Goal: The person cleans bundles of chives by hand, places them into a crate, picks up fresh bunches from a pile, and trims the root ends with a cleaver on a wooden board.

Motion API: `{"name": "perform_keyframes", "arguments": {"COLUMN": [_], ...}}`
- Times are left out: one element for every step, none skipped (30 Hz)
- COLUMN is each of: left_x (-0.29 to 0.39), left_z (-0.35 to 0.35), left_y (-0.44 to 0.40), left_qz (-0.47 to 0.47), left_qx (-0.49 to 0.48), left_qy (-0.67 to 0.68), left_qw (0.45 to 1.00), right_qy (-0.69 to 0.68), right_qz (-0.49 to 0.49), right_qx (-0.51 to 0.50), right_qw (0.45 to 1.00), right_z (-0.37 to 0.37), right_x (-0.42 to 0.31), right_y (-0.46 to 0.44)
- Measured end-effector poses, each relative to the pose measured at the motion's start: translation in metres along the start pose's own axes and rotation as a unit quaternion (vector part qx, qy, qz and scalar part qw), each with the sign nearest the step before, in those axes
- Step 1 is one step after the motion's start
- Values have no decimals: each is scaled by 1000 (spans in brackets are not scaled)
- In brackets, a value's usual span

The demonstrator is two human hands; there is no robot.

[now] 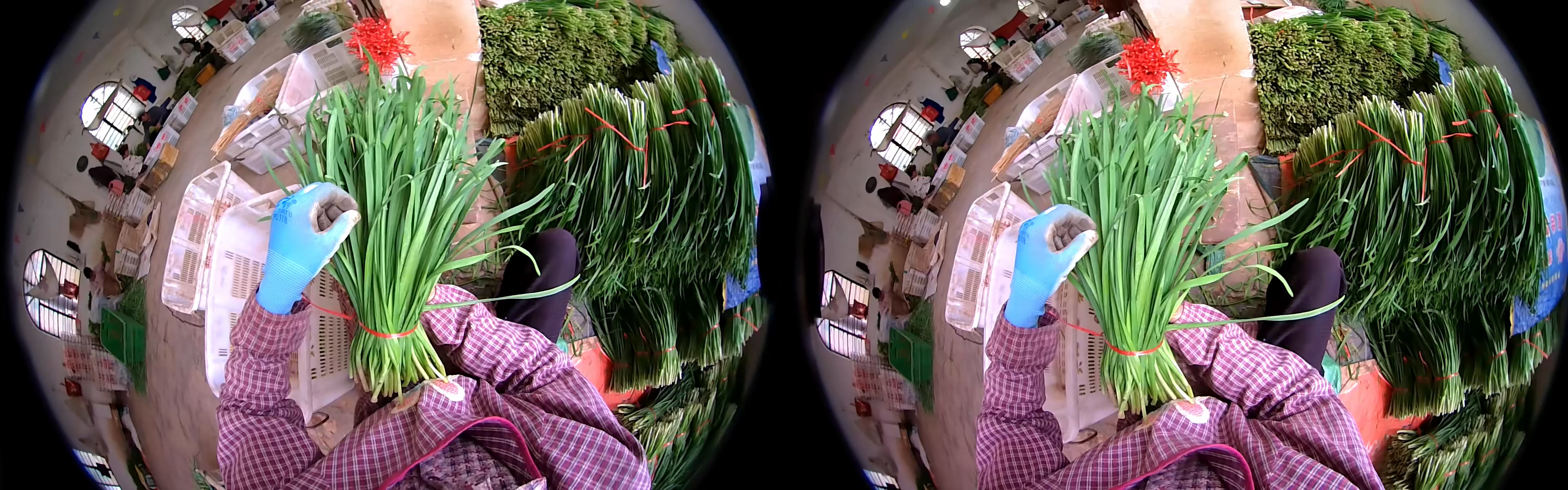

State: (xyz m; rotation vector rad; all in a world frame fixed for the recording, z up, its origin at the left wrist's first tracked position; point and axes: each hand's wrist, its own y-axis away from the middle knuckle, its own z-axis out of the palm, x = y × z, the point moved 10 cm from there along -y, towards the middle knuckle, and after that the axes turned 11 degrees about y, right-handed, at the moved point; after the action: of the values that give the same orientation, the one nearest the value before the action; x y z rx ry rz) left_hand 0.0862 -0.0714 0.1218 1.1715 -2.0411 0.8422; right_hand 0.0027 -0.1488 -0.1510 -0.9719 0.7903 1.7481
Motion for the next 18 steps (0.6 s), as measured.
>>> {"name": "perform_keyframes", "arguments": {"left_x": [-2,4,2,4,7,12,11,12,13,8,10,7,3,0,-6,-14,-18,-25], "left_z": [0,0,2,0,-2,-4,-5,-16,-26,-32,-39,-45,-51,-61,-74,-86,-93,-92], "left_y": [0,-1,-1,-1,0,2,-2,-5,-9,-18,-21,-23,-22,-17,-10,-2,10,24], "left_qz": [-5,27,27,51,74,100,99,106,112,110,121,77,34,25,16,10,9,-29], "left_qx": [4,12,10,34,59,84,84,134,182,188,207,210,212,229,246,224,223,205], "left_qy": [-7,-28,-28,-41,-56,-87,-87,-87,-87,-22,39,80,121,138,155,175,174,176], "left_qw": [1000,999,999,997,994,988,988,982,973,976,970,971,969,963,957,959,959,962], "right_qy": [2,2,4,4,5,7,10,11,14,18,20,25,28,32,34,34,22,5], "right_qz": [0,-1,-1,-1,-1,-2,-3,-4,-6,-9,-13,-17,-23,-30,-36,-39,-37,-30], "right_qx": [0,-2,-2,-4,-5,-6,-7,-10,-12,-15,-17,-20,-24,-27,-32,-38,-49,-63], "right_qw": [1000,1000,1000,1000,1000,1000,1000,1000,1000,1000,1000,999,999,999,998,998,998,998], "right_z": [0,0,0,1,1,2,2,3,4,5,6,6,7,7,8,8,6,4], "right_x": [-1,-2,-2,-3,-4,-4,-6,-7,-8,-11,-13,-17,-20,-25,-30,-32,-32,-29], "right_y": [-1,-2,-3,-4,-4,-6,-8,-10,-12,-16,-21,-26,-34,-44,-54,-64,-75,-87]}}
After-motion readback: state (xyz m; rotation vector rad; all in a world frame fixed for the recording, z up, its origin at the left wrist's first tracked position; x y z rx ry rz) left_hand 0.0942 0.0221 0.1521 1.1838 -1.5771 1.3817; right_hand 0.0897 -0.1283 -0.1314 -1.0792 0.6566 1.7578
